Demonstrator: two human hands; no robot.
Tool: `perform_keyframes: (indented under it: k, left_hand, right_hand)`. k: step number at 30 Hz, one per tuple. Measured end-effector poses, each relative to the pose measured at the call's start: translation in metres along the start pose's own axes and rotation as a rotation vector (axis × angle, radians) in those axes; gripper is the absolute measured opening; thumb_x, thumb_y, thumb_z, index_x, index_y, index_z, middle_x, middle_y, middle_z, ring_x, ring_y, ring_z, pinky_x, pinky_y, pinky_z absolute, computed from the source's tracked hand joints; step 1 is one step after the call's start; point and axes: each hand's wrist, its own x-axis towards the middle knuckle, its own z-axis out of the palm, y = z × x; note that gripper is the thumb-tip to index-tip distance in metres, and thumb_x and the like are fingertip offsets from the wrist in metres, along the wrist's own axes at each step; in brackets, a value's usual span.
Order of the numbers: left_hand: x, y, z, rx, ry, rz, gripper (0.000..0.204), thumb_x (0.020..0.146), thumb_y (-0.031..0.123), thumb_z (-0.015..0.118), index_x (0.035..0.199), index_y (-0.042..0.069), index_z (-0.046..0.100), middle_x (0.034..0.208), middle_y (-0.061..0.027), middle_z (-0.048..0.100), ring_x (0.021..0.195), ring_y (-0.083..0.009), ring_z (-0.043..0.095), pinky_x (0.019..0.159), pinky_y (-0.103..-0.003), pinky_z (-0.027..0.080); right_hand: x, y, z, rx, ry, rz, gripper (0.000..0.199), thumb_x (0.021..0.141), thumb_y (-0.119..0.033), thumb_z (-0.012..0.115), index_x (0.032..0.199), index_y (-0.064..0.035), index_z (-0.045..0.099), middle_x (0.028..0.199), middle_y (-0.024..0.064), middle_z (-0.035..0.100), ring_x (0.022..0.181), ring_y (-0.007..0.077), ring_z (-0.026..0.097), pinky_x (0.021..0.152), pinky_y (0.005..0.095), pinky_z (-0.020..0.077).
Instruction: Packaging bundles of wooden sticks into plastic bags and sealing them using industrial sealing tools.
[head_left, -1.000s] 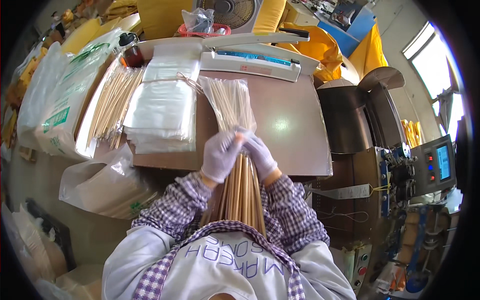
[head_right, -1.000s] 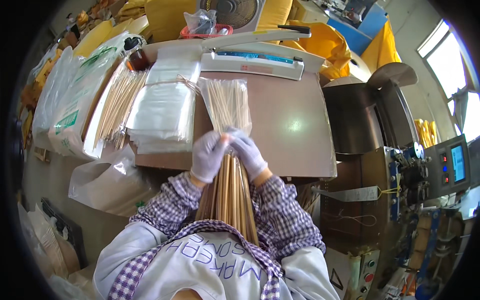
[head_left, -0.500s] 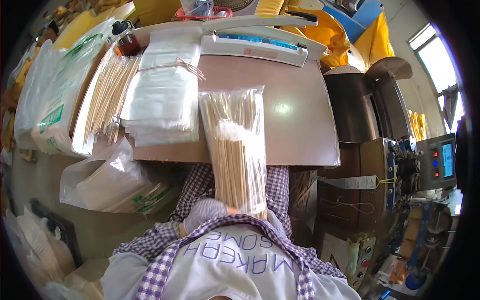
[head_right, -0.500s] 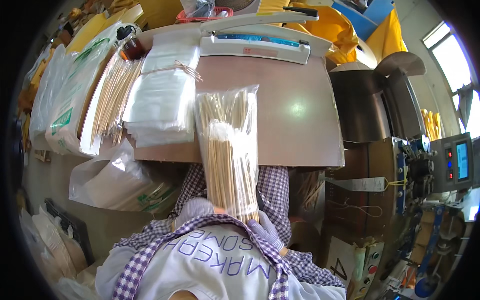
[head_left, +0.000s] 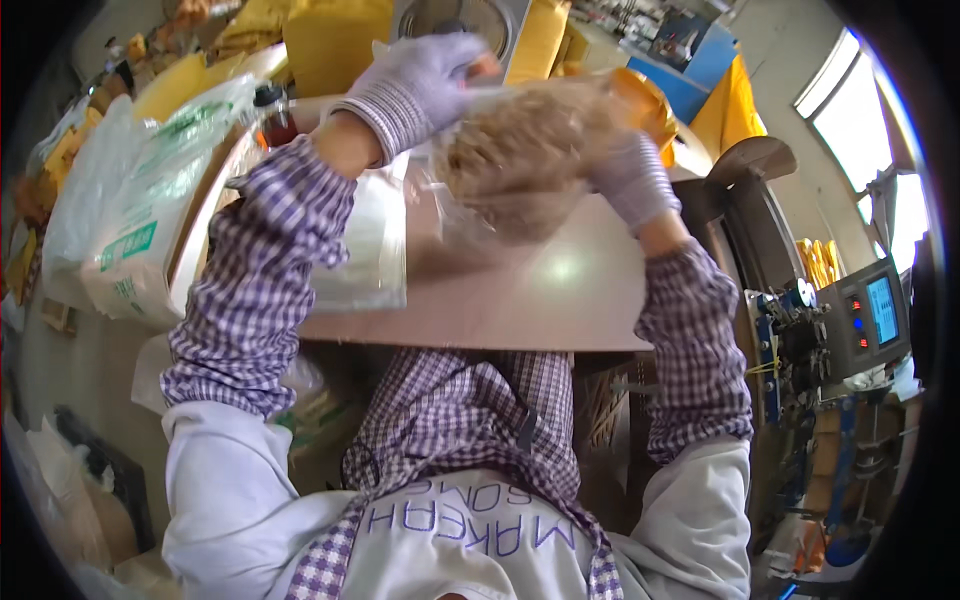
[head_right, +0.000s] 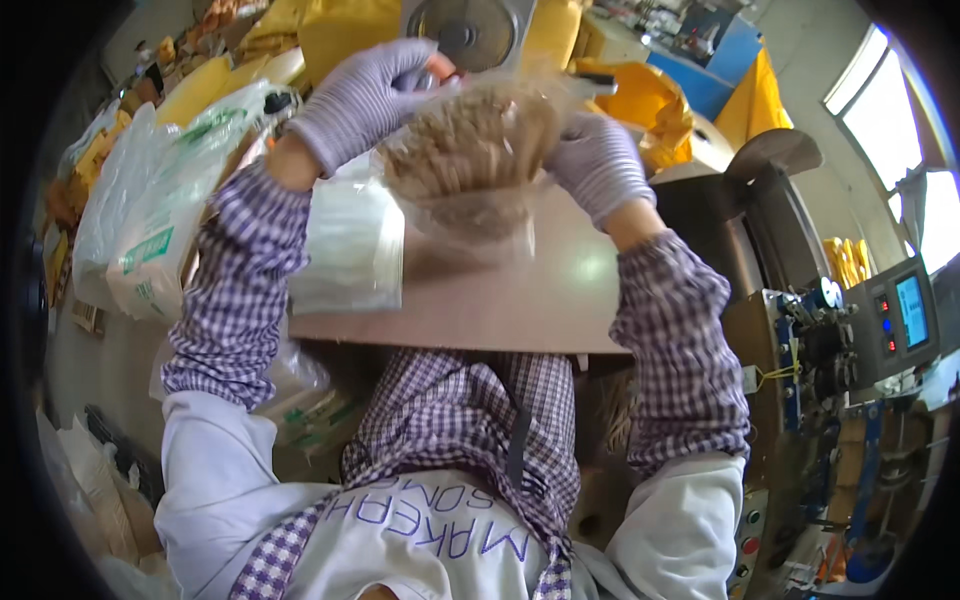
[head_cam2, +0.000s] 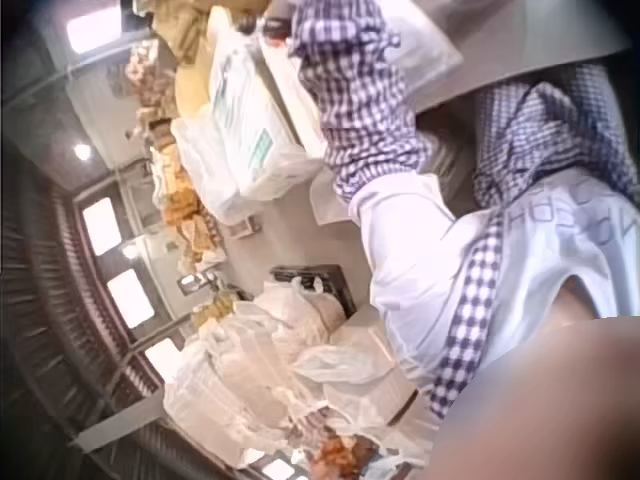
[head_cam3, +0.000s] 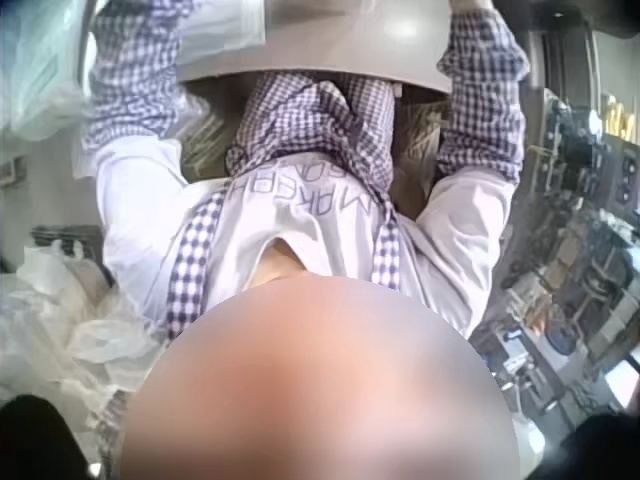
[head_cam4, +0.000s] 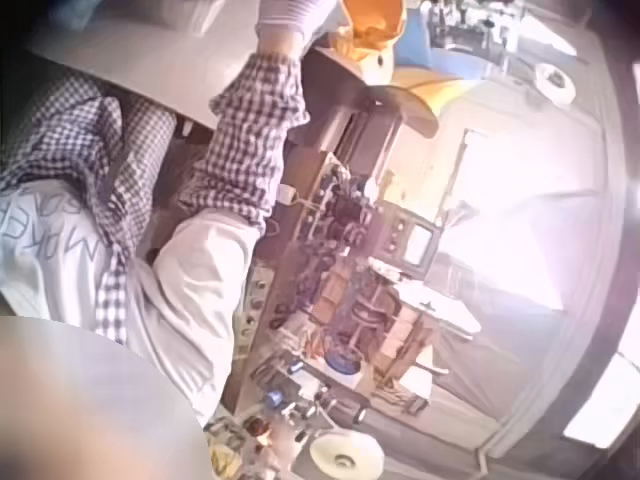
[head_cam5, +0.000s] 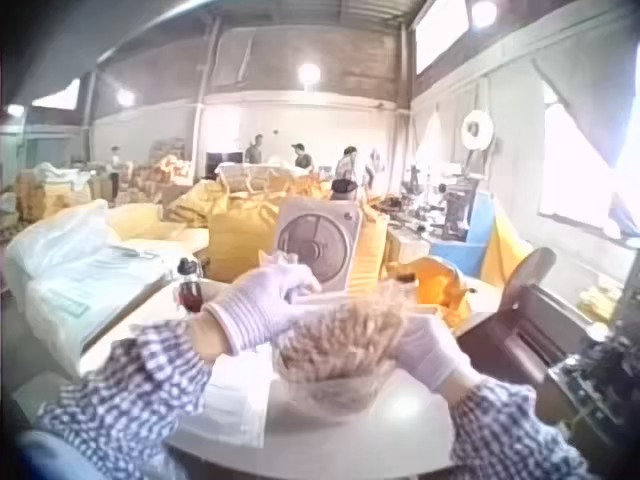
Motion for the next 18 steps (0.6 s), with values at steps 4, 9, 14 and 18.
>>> perform_keyframes:
  k: [4, 9, 14, 18]
  left_hand:
    - [-0.008, -0.112, 0.056, 0.01, -0.617, -0.12, 0.022, 0.078, 0.024, 0.057, 0.089, 0.006, 0.062, 0.079, -0.0113, 0.063, 0.071, -0.0216, 0.06, 0.063, -0.028, 0.048]
    - [0.01, 0.002, -0.016, -0.429, 0.057, -0.066, 0.017, 0.08, 0.022, 0.055, 0.083, 0.008, 0.063, 0.073, -0.0081, 0.063, 0.068, -0.0215, 0.06, 0.065, -0.032, 0.048]
    - [-0.023, -0.057, 0.045, 0.148, -0.187, 0.179, 0.017, 0.081, 0.016, 0.051, 0.082, 0.004, 0.063, 0.058, -0.008, 0.058, 0.05, -0.0175, 0.057, 0.051, -0.031, 0.048]
    - [-0.018, 0.001, -0.024, -0.465, -0.077, -0.171, 0.018, 0.083, 0.004, 0.048, 0.09, 0.002, 0.064, 0.055, 0.0001, 0.053, 0.045, -0.0055, 0.048, 0.043, -0.019, 0.041]
  right_hand:
    - [0.007, -0.003, 0.047, -0.002, -0.294, 0.115, 0.018, 0.081, -0.015, 0.052, 0.07, -0.0024, 0.059, 0.056, 0.009, 0.057, 0.05, 0.0177, 0.057, 0.05, 0.029, 0.0486]
    - [0.032, 0.051, -0.021, 0.336, 0.267, -0.039, 0.013, 0.076, -0.015, 0.056, 0.077, -0.0069, 0.066, 0.069, 0.0106, 0.064, 0.057, 0.0228, 0.059, 0.055, 0.03, 0.0468]
    - [0.009, 0.033, 0.022, -0.076, 0.079, 0.027, 0.012, 0.076, -0.011, 0.057, 0.082, -0.006, 0.065, 0.069, 0.0059, 0.062, 0.057, 0.0173, 0.057, 0.052, 0.0277, 0.0466]
    - [0.008, 0.008, -0.036, 0.287, 0.108, 0.122, 0.015, 0.076, -0.002, 0.054, 0.086, -0.0022, 0.065, 0.065, 0.0008, 0.059, 0.051, 0.0047, 0.051, 0.047, 0.019, 0.0423]
